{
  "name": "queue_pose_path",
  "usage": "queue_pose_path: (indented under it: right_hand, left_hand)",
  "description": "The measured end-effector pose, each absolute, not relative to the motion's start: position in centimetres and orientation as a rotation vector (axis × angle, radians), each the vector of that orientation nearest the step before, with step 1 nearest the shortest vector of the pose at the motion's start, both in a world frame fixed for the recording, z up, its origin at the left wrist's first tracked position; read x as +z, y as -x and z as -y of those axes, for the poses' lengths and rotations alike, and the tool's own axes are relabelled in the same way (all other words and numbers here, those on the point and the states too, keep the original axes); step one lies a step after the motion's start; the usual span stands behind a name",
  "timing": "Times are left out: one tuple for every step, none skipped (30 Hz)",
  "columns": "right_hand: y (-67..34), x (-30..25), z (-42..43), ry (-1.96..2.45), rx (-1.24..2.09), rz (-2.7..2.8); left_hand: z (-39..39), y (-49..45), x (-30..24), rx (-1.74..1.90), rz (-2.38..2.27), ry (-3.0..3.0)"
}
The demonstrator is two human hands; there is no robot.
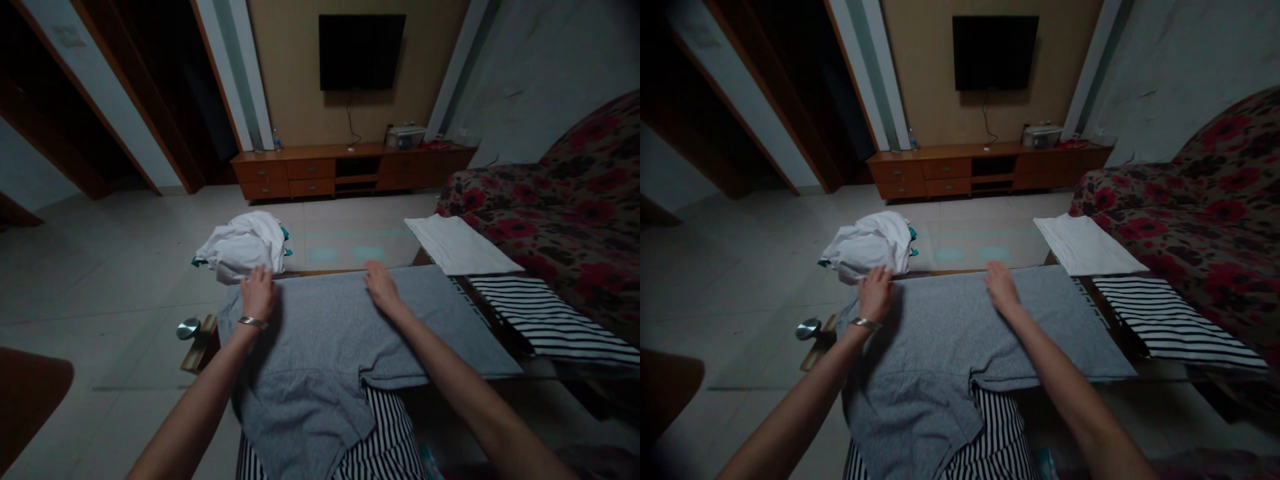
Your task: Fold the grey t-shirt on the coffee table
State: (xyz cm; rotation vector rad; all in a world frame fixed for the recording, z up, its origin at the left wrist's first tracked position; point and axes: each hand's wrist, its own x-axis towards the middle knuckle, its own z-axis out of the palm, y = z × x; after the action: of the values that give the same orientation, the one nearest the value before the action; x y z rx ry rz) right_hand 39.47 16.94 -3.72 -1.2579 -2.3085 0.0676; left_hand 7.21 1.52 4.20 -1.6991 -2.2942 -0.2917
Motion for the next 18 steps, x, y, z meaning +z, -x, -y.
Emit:
queue_pose_path:
  right_hand:
    - [-36.3,-3.4,-15.4,1.147,0.121,2.379]
    - [-33.6,-3.3,-14.1,1.043,0.176,2.440]
    - [-31.4,-3.4,-13.1,0.974,0.222,2.483]
    - [-30.0,-3.6,-12.4,0.935,0.254,2.513]
    - [-29.4,-3.9,-12.1,0.922,0.285,2.535]
    - [-29.6,-4.3,-12.3,0.934,0.306,2.547]
    - [-30.5,-4.7,-12.8,0.964,0.316,2.549]
    - [-31.9,-5.1,-13.6,1.007,0.313,2.543]
    - [-33.7,-5.5,-14.6,1.056,0.295,2.531]
    - [-35.8,-5.8,-15.7,1.109,0.262,2.512]
    - [-38.1,-6.1,-16.9,1.162,0.218,2.496]
    - [-40.4,-6.4,-18.1,1.220,0.170,2.476]
    - [-42.7,-6.7,-19.3,1.283,0.120,2.453]
    - [-45.0,-7.1,-20.4,1.340,0.073,2.437]
    - [-47.1,-7.4,-21.3,1.402,0.025,2.406]
    - [-49.1,-7.7,-22.1,1.448,-0.019,2.383]
    - [-51.0,-8.1,-22.8,1.487,-0.059,2.360]
    - [-52.7,-8.4,-23.4,1.519,-0.096,2.337]
  left_hand:
    - [-2.2,-9.5,3.6,-0.274,2.198,1.855]
    - [-2.9,-11.4,2.9,-0.250,2.150,1.966]
    - [-3.5,-13.0,2.1,-0.216,2.130,2.046]
    - [-4.0,-14.0,1.2,-0.178,2.143,2.095]
    - [-4.4,-14.4,0.4,-0.141,2.175,2.111]
    - [-4.5,-14.3,-0.3,-0.109,2.207,2.111]
    - [-4.6,-13.7,-0.9,-0.085,2.232,2.101]
    - [-4.5,-12.8,-1.4,-0.068,2.252,2.084]
    - [-4.3,-11.7,-1.7,-0.055,2.263,2.069]
    - [-4.0,-10.5,-1.9,-0.043,2.264,2.061]
    - [-3.6,-9.2,-2.1,-0.033,2.262,2.052]
    - [-3.1,-8.0,-2.1,-0.021,2.259,2.044]
    - [-2.6,-6.8,-2.1,-0.008,2.258,2.034]
    - [-2.1,-5.7,-2.2,0.004,2.258,2.023]
    - [-1.6,-4.6,-2.2,0.016,2.262,2.008]
    - [-1.0,-3.5,-2.2,0.026,2.272,1.987]
    - [-0.5,-2.5,-2.1,0.035,2.287,1.966]
    - [0.0,-1.5,-2.1,0.040,2.307,1.946]
